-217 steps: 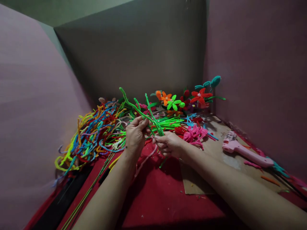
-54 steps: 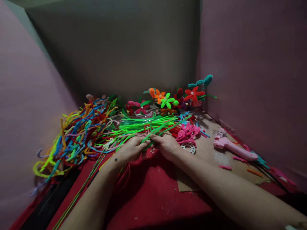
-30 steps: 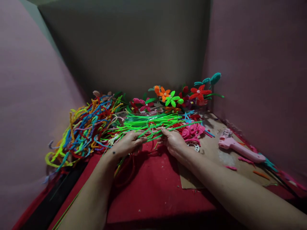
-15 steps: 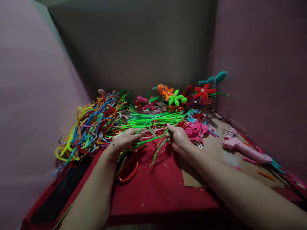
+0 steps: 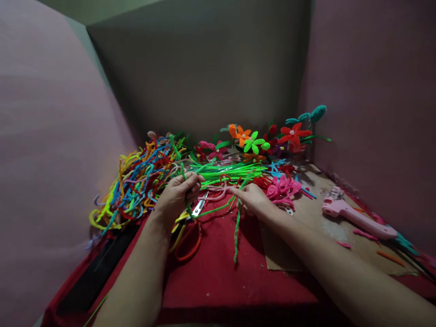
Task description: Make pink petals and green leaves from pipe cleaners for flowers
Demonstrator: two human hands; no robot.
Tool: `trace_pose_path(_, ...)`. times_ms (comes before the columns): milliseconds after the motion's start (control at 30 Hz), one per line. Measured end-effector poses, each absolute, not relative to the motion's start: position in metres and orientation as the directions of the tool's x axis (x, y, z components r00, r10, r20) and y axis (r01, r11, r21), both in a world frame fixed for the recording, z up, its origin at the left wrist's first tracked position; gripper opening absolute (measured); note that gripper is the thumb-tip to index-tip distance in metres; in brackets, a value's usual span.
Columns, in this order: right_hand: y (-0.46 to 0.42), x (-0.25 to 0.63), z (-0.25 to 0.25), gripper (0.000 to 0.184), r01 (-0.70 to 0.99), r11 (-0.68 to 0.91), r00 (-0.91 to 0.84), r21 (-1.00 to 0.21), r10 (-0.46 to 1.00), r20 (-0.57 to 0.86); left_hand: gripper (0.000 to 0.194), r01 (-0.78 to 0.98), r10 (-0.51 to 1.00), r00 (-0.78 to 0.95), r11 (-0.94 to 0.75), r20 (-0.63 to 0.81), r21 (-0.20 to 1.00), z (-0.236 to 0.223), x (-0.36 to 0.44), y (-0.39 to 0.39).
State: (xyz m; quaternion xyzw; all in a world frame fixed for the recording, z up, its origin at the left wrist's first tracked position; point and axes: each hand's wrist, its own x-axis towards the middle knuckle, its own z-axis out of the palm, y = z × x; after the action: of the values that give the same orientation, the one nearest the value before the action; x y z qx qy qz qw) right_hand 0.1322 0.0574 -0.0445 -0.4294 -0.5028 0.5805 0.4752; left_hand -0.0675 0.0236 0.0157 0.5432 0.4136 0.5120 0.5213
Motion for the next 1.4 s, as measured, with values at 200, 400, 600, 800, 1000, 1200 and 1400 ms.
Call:
trace_pose_path(200,0.044,0.132,-0.022,0.036,-0.3,-0.141,-0.516,-0.943,0.856,0.037,0.023,0.088,0.973,0.191,-0.151,0.132,0.985,0.015,-0.047,0.014)
trace_pose_path(400,0.041,0.124,-0.023,0.014,-0.735,-0.172,-0.39,-0.656,0.899,0.201,0.034,0.454,0.938,0.345,-0.196,0.031,0.869,0.005,-0.022,0.007)
trace_pose_path(600,0.055,0.136,-0.015,0.02,-0.862,-0.175,-0.23,-0.475,0.971,0.061,0.035,0.524,0.94,0.327,-0.092,-0.1,0.847,-0.002,-0.02,0.01)
trace_pose_path(800,0.067,0.151,-0.005,0.02,-0.856,-0.15,-0.143,-0.494,0.988,-0.052,0.037,0.592,0.935,0.297,-0.019,-0.196,0.806,-0.002,-0.012,0.009)
trace_pose_path(1000,0.067,0.163,0.003,0.019,-0.844,-0.16,-0.129,-0.511,0.987,-0.095,0.036,0.631,0.922,0.328,-0.051,-0.207,0.774,0.004,0.002,0.0)
trace_pose_path(1200,0.071,0.169,0.006,0.017,-0.844,-0.158,-0.131,-0.512,0.987,-0.089,0.03,0.652,0.919,0.323,-0.041,-0.228,0.757,0.007,0.005,-0.001)
trace_pose_path(1400,0.081,0.181,0.008,0.02,-0.851,-0.128,-0.09,-0.51,0.991,-0.098,0.034,0.606,0.926,0.307,-0.013,-0.218,0.795,0.003,0.011,-0.004)
